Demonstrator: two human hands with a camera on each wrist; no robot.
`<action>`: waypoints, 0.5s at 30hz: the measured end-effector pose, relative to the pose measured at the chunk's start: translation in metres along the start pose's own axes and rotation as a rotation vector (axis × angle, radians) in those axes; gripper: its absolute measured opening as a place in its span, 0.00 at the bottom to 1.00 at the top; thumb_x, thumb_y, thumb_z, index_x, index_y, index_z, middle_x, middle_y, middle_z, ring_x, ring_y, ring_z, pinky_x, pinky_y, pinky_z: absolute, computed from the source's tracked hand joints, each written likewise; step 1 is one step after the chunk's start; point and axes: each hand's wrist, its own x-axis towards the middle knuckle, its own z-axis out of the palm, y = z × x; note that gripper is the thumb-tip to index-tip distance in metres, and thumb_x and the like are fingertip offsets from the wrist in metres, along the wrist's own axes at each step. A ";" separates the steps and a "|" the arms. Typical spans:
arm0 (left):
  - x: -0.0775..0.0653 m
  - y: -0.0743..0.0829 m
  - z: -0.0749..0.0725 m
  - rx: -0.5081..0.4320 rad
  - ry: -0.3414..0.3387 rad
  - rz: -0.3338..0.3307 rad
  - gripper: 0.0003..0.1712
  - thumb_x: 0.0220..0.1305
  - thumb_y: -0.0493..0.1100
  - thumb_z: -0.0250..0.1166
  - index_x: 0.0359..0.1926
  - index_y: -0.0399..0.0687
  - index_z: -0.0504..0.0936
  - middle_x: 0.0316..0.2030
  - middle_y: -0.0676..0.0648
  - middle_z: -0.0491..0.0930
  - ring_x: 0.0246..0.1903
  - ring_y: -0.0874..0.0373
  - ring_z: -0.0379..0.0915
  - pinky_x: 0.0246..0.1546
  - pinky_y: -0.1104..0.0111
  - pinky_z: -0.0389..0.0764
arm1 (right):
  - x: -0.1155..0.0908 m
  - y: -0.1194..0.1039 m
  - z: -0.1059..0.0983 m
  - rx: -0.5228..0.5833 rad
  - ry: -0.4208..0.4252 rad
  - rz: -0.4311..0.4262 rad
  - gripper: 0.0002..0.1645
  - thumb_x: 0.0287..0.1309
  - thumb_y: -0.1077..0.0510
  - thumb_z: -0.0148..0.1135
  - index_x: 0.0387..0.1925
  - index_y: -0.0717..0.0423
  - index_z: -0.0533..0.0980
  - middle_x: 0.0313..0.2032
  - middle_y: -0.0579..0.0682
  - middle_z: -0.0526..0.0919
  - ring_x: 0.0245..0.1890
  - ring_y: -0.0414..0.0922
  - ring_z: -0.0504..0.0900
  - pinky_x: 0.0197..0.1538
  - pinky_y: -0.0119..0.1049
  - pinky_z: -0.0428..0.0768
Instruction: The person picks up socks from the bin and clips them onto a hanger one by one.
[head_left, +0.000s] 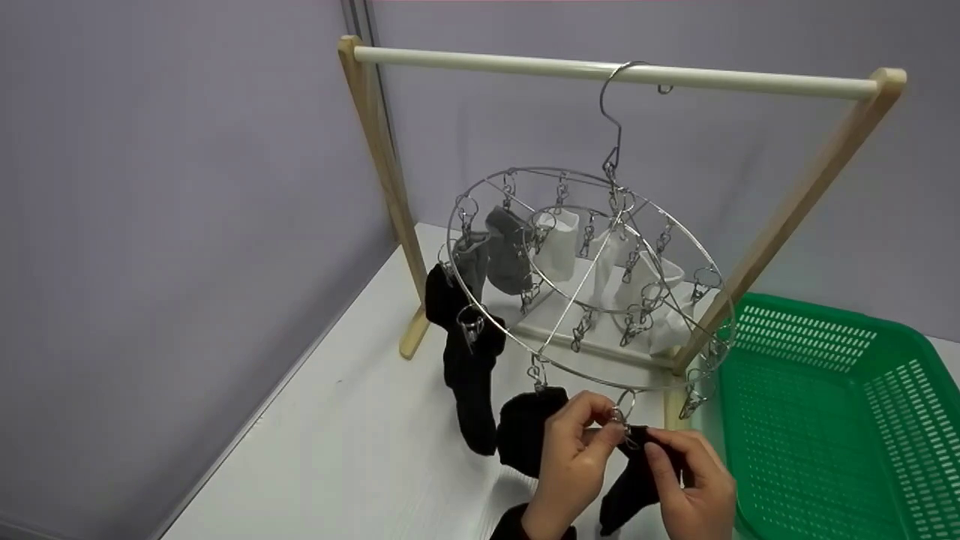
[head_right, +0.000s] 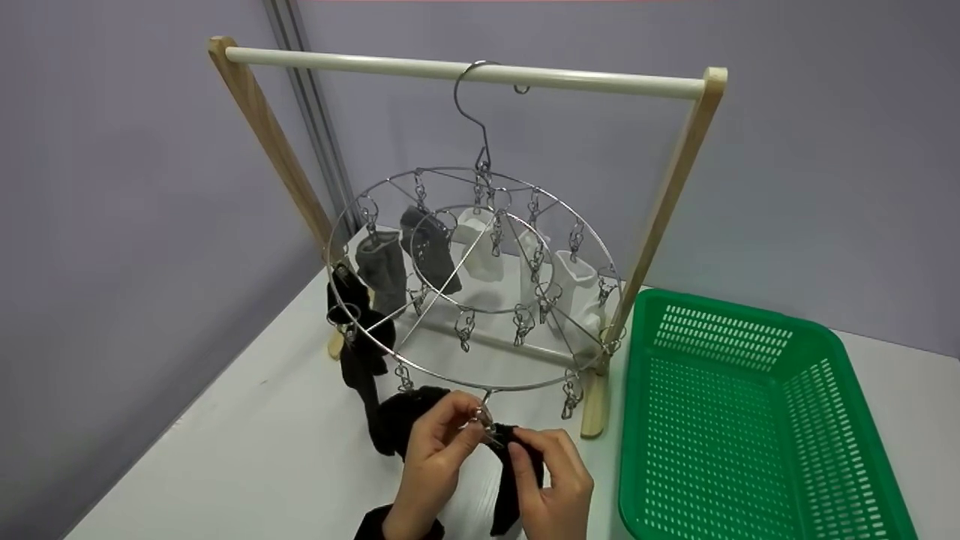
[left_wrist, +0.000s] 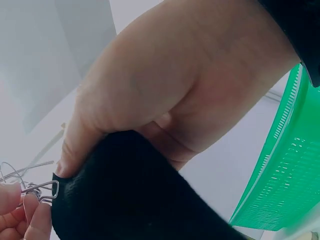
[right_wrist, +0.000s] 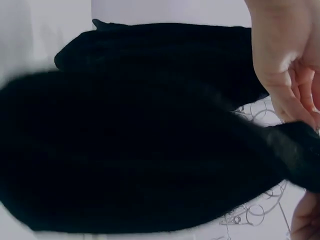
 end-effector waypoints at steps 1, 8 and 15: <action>0.000 0.000 0.000 0.020 -0.002 0.009 0.07 0.43 0.23 0.51 0.24 0.34 0.67 0.20 0.45 0.66 0.21 0.64 0.65 0.17 0.73 0.71 | 0.000 -0.001 0.001 0.005 0.014 0.010 0.12 0.32 0.82 0.51 0.25 0.72 0.71 0.23 0.55 0.71 0.23 0.38 0.71 0.23 0.20 0.69; -0.001 -0.002 0.000 0.166 -0.003 0.035 0.07 0.42 0.26 0.53 0.23 0.39 0.68 0.21 0.49 0.68 0.22 0.65 0.64 0.16 0.77 0.69 | 0.001 -0.005 0.002 -0.008 0.051 0.037 0.11 0.33 0.82 0.50 0.25 0.72 0.71 0.23 0.55 0.72 0.22 0.37 0.71 0.21 0.21 0.69; -0.004 -0.010 -0.001 0.227 -0.031 0.035 0.05 0.46 0.30 0.54 0.26 0.41 0.68 0.22 0.51 0.68 0.24 0.66 0.65 0.13 0.81 0.65 | -0.002 0.005 0.001 0.006 0.035 0.015 0.12 0.33 0.82 0.51 0.26 0.72 0.71 0.23 0.56 0.72 0.22 0.39 0.71 0.21 0.21 0.69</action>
